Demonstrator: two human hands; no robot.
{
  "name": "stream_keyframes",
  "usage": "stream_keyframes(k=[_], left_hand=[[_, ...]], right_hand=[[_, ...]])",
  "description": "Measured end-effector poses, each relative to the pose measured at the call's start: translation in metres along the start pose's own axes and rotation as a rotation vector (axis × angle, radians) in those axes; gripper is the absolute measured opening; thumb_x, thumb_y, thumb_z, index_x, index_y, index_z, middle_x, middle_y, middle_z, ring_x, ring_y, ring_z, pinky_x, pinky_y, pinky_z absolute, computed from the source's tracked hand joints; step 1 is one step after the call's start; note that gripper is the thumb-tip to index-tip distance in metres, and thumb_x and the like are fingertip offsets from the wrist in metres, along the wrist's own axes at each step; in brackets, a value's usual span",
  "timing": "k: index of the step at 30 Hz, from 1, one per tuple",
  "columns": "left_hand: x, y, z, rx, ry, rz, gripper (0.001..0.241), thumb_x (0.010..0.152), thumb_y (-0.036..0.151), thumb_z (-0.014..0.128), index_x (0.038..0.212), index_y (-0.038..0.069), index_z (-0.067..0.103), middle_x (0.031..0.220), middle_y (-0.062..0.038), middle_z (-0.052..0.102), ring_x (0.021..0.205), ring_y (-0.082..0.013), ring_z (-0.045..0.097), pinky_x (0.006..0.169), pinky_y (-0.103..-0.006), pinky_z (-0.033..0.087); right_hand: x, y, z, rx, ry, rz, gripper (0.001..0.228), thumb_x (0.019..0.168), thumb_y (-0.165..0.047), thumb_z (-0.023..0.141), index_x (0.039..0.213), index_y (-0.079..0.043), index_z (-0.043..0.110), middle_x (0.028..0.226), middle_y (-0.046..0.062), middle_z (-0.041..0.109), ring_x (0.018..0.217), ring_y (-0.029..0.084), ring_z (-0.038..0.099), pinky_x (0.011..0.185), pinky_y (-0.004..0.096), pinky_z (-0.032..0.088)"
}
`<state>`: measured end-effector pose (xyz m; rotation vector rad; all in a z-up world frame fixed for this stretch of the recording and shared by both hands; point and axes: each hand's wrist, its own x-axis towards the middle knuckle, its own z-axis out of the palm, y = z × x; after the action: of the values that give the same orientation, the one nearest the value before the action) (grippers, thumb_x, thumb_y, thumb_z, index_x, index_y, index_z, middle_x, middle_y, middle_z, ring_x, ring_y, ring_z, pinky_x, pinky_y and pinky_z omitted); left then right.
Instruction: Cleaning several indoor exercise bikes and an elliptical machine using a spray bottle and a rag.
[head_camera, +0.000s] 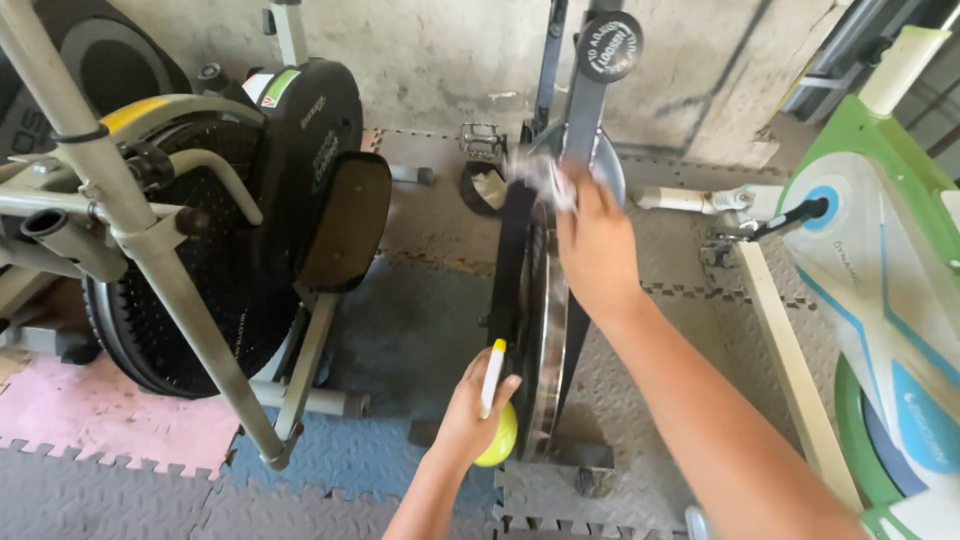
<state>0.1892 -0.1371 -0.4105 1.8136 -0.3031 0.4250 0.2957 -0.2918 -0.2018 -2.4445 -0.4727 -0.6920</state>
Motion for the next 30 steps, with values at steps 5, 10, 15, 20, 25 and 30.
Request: stream_keyframes(k=[5, 10, 15, 20, 25, 30], left_hand=[[-0.002, 0.005, -0.028, -0.005, 0.015, -0.135, 0.049, 0.095, 0.024, 0.069, 0.133, -0.005, 0.058, 0.126, -0.024, 0.069, 0.12, -0.0391, 0.066, 0.101, -0.0399, 0.05], [-0.003, -0.01, -0.046, 0.122, 0.014, -0.093, 0.042, 0.095, 0.018, 0.066, 0.13, -0.003, 0.06, 0.118, -0.026, 0.07, 0.114, -0.0434, 0.067, 0.095, -0.0402, 0.053], [-0.005, -0.02, -0.057, 0.035, -0.007, -0.165, 0.042, 0.088, 0.009, 0.063, 0.129, -0.003, 0.06, 0.109, -0.025, 0.07, 0.106, -0.0438, 0.068, 0.093, -0.0414, 0.054], [-0.02, -0.034, -0.062, 0.063, -0.078, 0.047, 0.049, 0.075, 0.005, 0.069, 0.122, -0.005, 0.06, 0.115, -0.027, 0.068, 0.11, -0.0458, 0.063, 0.096, -0.0452, 0.05], [-0.027, -0.042, -0.074, 0.066, -0.094, -0.039, 0.044, 0.077, 0.005, 0.07, 0.119, -0.004, 0.063, 0.112, -0.024, 0.07, 0.108, -0.0447, 0.064, 0.095, -0.0444, 0.051], [-0.023, -0.025, -0.078, 0.012, -0.058, -0.054, 0.04, 0.078, 0.004, 0.067, 0.117, -0.001, 0.064, 0.107, -0.023, 0.07, 0.105, -0.0436, 0.066, 0.092, -0.0435, 0.053]], right_hand=[[0.05, -0.002, 0.087, -0.764, 0.108, -0.185, 0.067, 0.09, -0.001, 0.052, 0.155, 0.007, 0.036, 0.163, 0.038, 0.015, 0.149, 0.058, 0.012, 0.121, 0.06, 0.027], [-0.004, 0.002, 0.153, -0.428, 0.174, -0.089, 0.067, 0.097, -0.001, 0.046, 0.161, 0.009, 0.027, 0.164, 0.042, 0.007, 0.151, 0.063, 0.004, 0.124, 0.065, 0.015], [-0.088, 0.016, 0.197, -0.362, 0.071, -0.052, 0.069, 0.093, -0.002, 0.047, 0.159, 0.002, 0.029, 0.166, 0.035, 0.011, 0.152, 0.058, 0.007, 0.122, 0.066, 0.014], [-0.188, 0.039, 0.246, -0.294, -0.101, -0.019, 0.066, 0.093, -0.01, 0.051, 0.154, 0.004, 0.031, 0.163, 0.033, 0.018, 0.151, 0.056, 0.012, 0.12, 0.067, 0.015], [-0.251, 0.07, 0.285, -0.422, -0.398, -0.01, 0.071, 0.081, -0.008, 0.055, 0.149, 0.002, 0.036, 0.16, 0.031, 0.025, 0.147, 0.054, 0.022, 0.117, 0.067, 0.021], [-0.127, -0.023, 0.162, 0.017, -0.526, 0.472, 0.029, 0.103, -0.015, 0.046, 0.126, 0.0, 0.057, 0.112, 0.028, 0.072, 0.103, 0.043, 0.072, 0.085, 0.053, 0.058]])
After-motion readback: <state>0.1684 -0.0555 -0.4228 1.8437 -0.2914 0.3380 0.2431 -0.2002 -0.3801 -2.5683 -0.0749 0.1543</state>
